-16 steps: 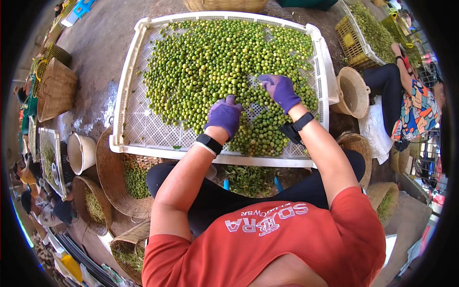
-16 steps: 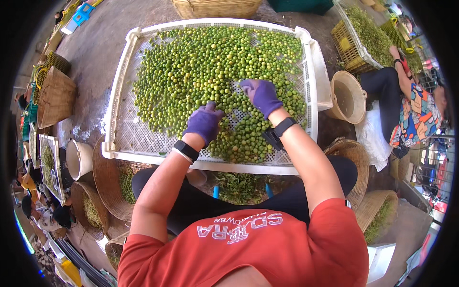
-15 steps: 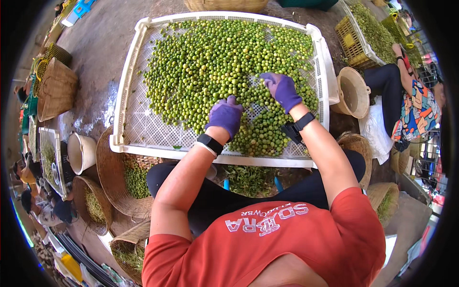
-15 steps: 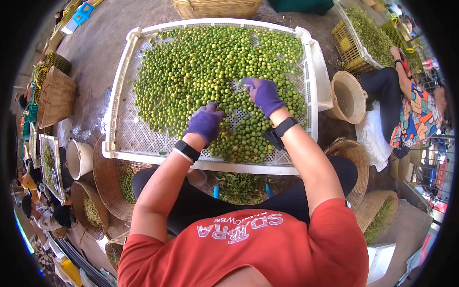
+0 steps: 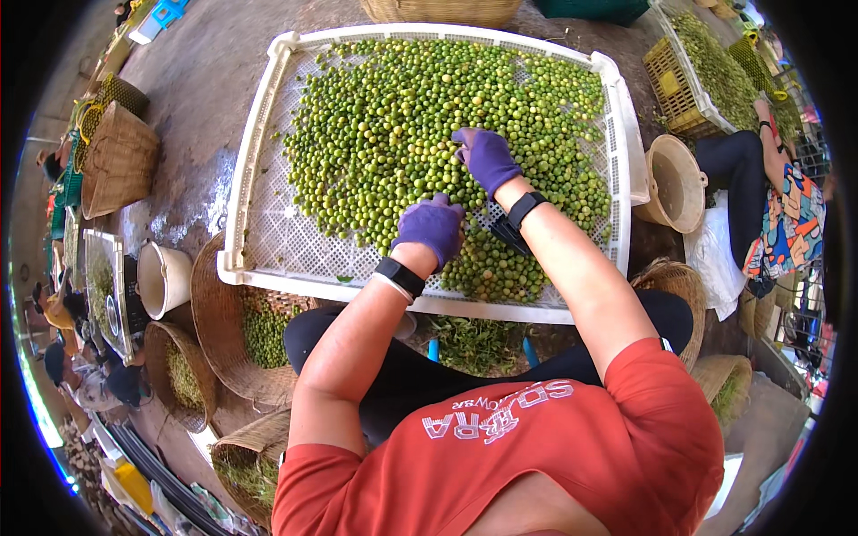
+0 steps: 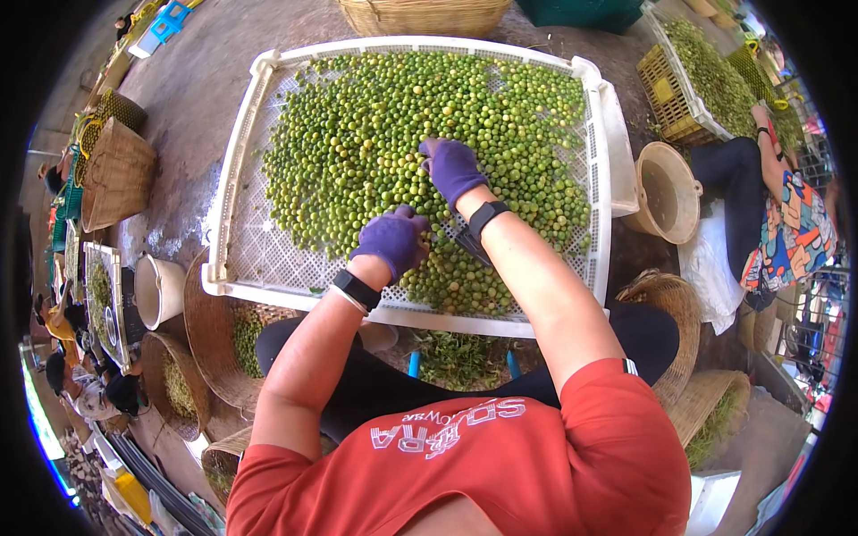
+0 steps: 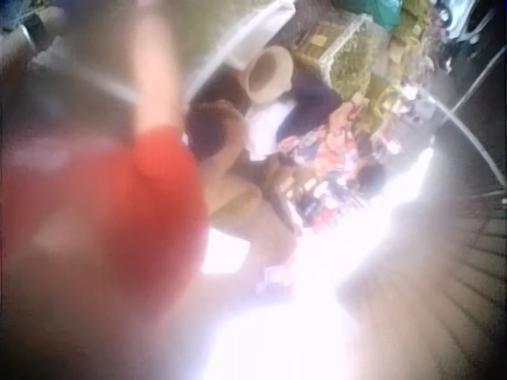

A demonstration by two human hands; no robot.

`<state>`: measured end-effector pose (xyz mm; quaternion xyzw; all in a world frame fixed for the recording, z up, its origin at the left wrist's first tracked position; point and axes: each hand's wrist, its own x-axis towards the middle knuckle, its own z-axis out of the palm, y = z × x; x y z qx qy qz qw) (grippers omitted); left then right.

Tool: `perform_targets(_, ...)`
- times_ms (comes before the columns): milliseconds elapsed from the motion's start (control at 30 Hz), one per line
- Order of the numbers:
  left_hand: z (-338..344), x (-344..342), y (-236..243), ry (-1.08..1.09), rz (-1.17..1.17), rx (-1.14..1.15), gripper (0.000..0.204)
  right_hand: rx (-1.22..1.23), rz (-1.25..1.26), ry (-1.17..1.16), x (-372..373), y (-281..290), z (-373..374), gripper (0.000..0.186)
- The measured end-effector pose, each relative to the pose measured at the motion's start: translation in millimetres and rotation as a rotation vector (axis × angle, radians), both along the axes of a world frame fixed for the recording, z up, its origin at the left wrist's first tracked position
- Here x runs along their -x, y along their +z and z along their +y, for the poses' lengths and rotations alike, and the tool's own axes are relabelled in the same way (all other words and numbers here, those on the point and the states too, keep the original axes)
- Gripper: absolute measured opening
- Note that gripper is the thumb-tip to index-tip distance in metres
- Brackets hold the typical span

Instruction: Sorting through a tray of green berries to remove debris and sifting them using a strainer.

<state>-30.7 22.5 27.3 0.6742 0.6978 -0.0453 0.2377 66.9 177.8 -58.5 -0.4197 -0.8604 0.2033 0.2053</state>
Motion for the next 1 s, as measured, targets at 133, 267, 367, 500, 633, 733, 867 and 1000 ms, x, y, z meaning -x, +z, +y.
perform_targets(133,5,8,-11,0.146,0.001,-0.137,0.033,0.022,0.043,0.042,-11,-5,-11,0.016)
perform_targets(267,9,13,-15,0.113,0.013,-0.19,0.032,-0.058,-0.079,0.126,-20,-6,-15,0.018)
perform_targets(367,8,9,-11,0.059,0.019,-0.119,0.029,-0.091,-0.158,0.144,-19,-2,-18,0.016)
perform_targets(500,12,4,-13,0.161,-0.094,-0.19,0.034,-0.117,-0.19,0.13,-21,-1,-18,0.015)
perform_targets(633,16,10,-33,0.19,-0.28,-0.392,0.039,-0.011,0.116,0.051,-34,4,-41,0.02)
perform_targets(733,17,2,-43,0.485,-1.137,-0.161,0.035,0.191,0.413,-0.039,-39,47,-82,0.024)
perform_targets(867,5,-14,-13,0.53,-1.518,0.214,0.031,0.12,0.516,-0.103,-71,65,-115,0.019)
perform_targets(1000,-5,-15,-35,0.086,-0.851,0.072,0.036,0.43,0.349,0.027,-122,87,-163,0.017)
